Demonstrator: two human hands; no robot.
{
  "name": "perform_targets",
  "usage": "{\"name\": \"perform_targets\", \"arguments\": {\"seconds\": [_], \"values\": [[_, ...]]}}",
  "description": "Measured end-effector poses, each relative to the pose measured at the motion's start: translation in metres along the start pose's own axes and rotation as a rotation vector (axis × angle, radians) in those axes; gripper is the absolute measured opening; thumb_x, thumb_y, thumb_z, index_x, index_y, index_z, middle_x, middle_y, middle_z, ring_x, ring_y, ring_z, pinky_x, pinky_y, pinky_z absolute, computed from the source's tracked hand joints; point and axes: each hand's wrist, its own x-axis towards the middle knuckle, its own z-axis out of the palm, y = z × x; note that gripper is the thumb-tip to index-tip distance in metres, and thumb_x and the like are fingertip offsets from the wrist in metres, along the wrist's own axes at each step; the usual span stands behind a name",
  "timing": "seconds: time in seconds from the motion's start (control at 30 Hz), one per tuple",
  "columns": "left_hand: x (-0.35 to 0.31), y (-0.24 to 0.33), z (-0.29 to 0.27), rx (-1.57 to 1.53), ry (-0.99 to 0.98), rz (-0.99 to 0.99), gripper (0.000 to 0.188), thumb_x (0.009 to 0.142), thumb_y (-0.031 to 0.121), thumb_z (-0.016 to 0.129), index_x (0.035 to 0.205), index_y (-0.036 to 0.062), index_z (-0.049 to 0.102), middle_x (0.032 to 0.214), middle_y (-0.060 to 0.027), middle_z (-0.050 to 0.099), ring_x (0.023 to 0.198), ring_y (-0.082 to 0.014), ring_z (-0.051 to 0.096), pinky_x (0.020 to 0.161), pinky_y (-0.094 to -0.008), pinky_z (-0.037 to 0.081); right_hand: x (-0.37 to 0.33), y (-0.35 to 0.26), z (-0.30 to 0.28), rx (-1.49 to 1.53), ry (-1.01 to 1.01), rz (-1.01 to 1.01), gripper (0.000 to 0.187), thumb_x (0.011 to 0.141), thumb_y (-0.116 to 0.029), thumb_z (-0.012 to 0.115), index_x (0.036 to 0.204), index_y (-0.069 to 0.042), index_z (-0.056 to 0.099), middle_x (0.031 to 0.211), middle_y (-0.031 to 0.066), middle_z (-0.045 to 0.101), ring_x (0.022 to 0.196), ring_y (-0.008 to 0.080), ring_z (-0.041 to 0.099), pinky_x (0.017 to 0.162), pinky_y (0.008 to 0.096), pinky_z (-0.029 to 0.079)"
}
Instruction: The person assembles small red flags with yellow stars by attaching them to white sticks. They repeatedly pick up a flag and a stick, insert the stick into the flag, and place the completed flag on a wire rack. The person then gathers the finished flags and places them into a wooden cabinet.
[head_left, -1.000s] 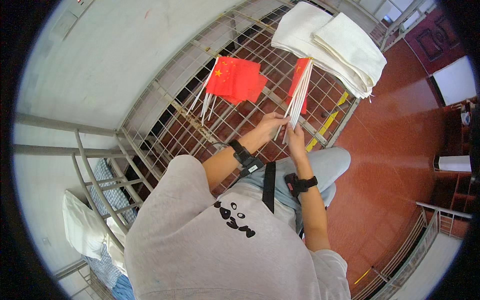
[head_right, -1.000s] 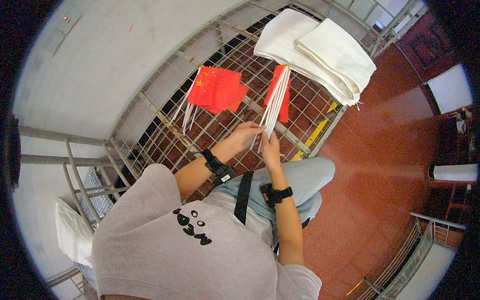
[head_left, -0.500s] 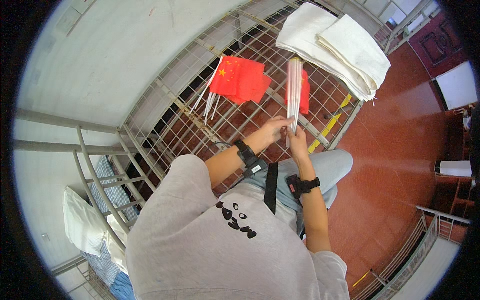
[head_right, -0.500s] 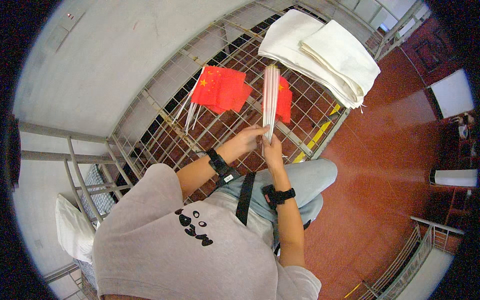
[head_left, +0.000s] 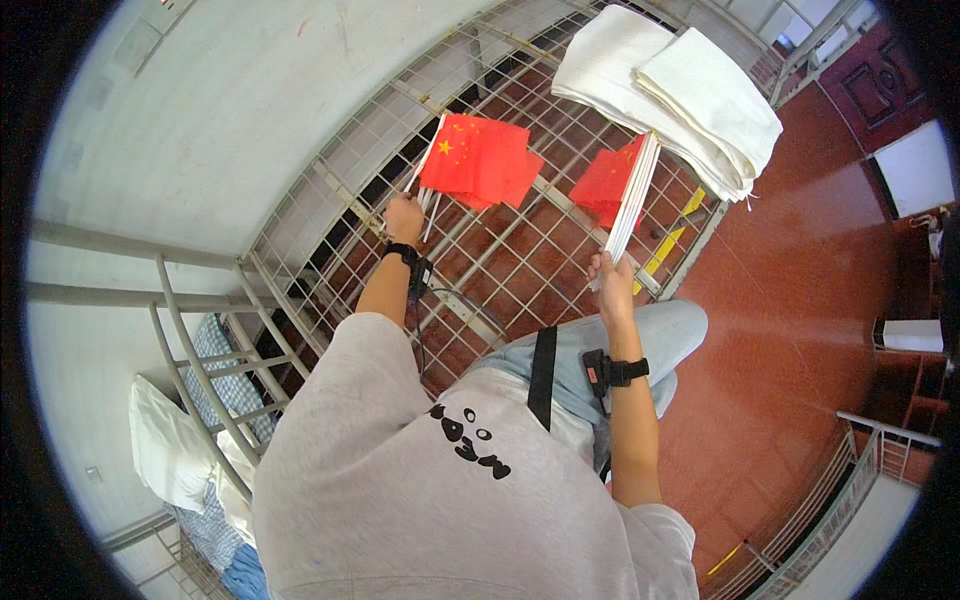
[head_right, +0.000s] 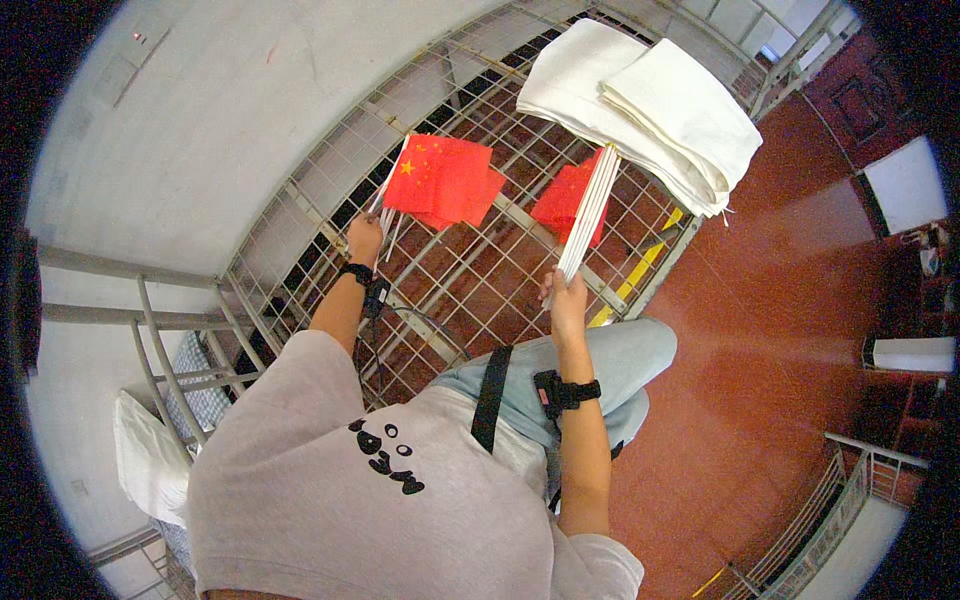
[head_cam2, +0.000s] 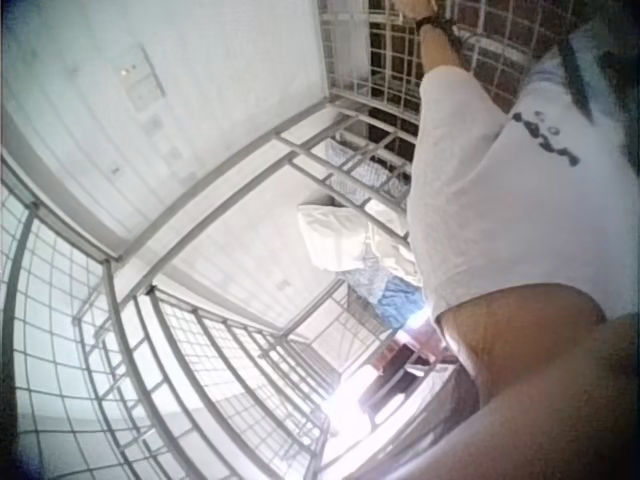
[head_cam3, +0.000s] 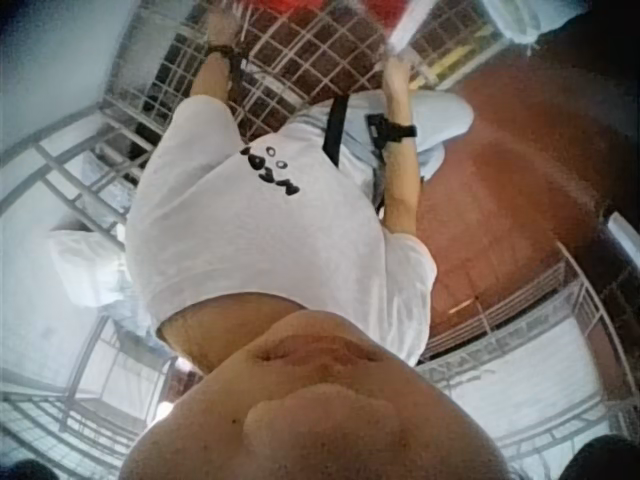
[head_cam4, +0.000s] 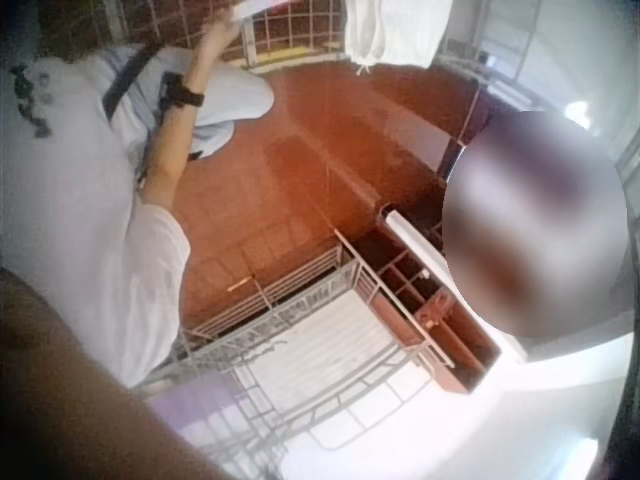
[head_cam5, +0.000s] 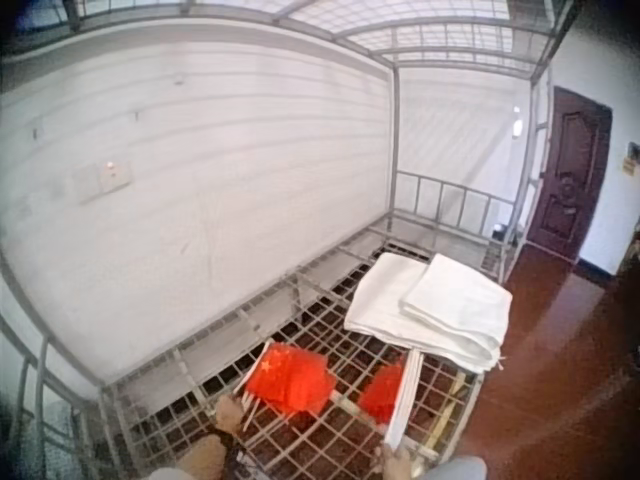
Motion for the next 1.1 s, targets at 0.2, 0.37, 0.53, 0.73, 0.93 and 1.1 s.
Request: {"name": "perform_targets", "arguments": {"seconds": [0.2, 0.37, 0.53, 0.73, 0.93, 1.1], "values": [[-0.022, 0.02, -0.013, 0.068, -0.014, -0.066, 0.024, 0.079, 0.018, 0.056, 0.097, 0.0048, 0.064, 0.092, -0.0188, 0.063, 0.085, -0.0324, 0.061, 0.072, -0.0428, 0.05, -0.002, -0.003, -0.001, -0.075, -0.007, -0.023, 0.015, 0.093, -0.012, 0.041, 0.098, 0.001, 0.045, 0.069, 0.0029, 0.048, 0.056, 0.0114, 0.045, 0.051, 0.0249, 0.04], [-0.014, 0.009, -0.004, -0.031, 0.136, 0.024, 0.019, 0.081, 0.017, 0.058, 0.089, 0.0008, 0.062, 0.083, -0.0187, 0.063, 0.075, -0.032, 0.061, 0.066, -0.0412, 0.05, -0.004, -0.004, -0.002, -0.084, 0.011, -0.023, 0.015, 0.093, -0.013, 0.041, 0.098, 0.001, 0.045, 0.068, 0.0034, 0.048, 0.056, 0.0117, 0.046, 0.051, 0.0252, 0.04], [-0.005, -0.002, 0.011, -0.526, 0.17, 0.052, 0.02, 0.08, 0.014, 0.061, 0.093, -0.002, 0.06, 0.073, -0.0114, 0.06, 0.064, -0.0239, 0.057, 0.059, -0.0371, 0.046, -0.002, -0.003, 0.002, -0.086, 0.005, -0.045, 0.016, 0.093, -0.013, 0.04, 0.099, 0.001, 0.046, 0.069, 0.0044, 0.049, 0.057, 0.0129, 0.049, 0.051, 0.0258, 0.041], [-0.044, 0.053, -0.013, -0.847, -0.242, -0.232, 0.027, 0.088, 0.013, 0.049, 0.108, -0.0023, 0.059, 0.061, -0.001, 0.047, 0.051, -0.0102, 0.041, 0.051, -0.0259, 0.037, -0.001, 0.002, -0.001, -0.123, 0.039, -0.045, 0.017, 0.093, -0.013, 0.04, 0.1, 0.002, 0.046, 0.07, 0.0052, 0.051, 0.058, 0.0136, 0.05, 0.052, 0.0261, 0.042], [-0.065, 0.056, -0.004, -0.676, -0.229, 0.043, 0.024, 0.093, 0.022, 0.041, 0.102, 0.0031, 0.053, 0.067, -0.0003, 0.047, 0.059, -0.0106, 0.043, 0.056, -0.0274, 0.038, -0.004, -0.004, 0.002, -0.127, 0.012, -0.051, 0.017, 0.093, -0.013, 0.041, 0.1, 0.001, 0.045, 0.072, 0.0048, 0.052, 0.06, 0.0135, 0.052, 0.054, 0.0263, 0.043], [-0.125, 0.092, 0.015, -0.784, -0.589, 0.216, 0.02, 0.093, 0.019, 0.039, 0.106, 0.0052, 0.047, 0.089, -0.0063, 0.06, 0.079, -0.0136, 0.056, 0.066, -0.0273, 0.043, -0.005, -0.005, 0.012, -0.136, -0.02, -0.047, 0.014, 0.093, -0.012, 0.041, 0.099, -0.001, 0.046, 0.078, 0.0045, 0.053, 0.066, 0.013, 0.053, 0.058, 0.0262, 0.045]]}}
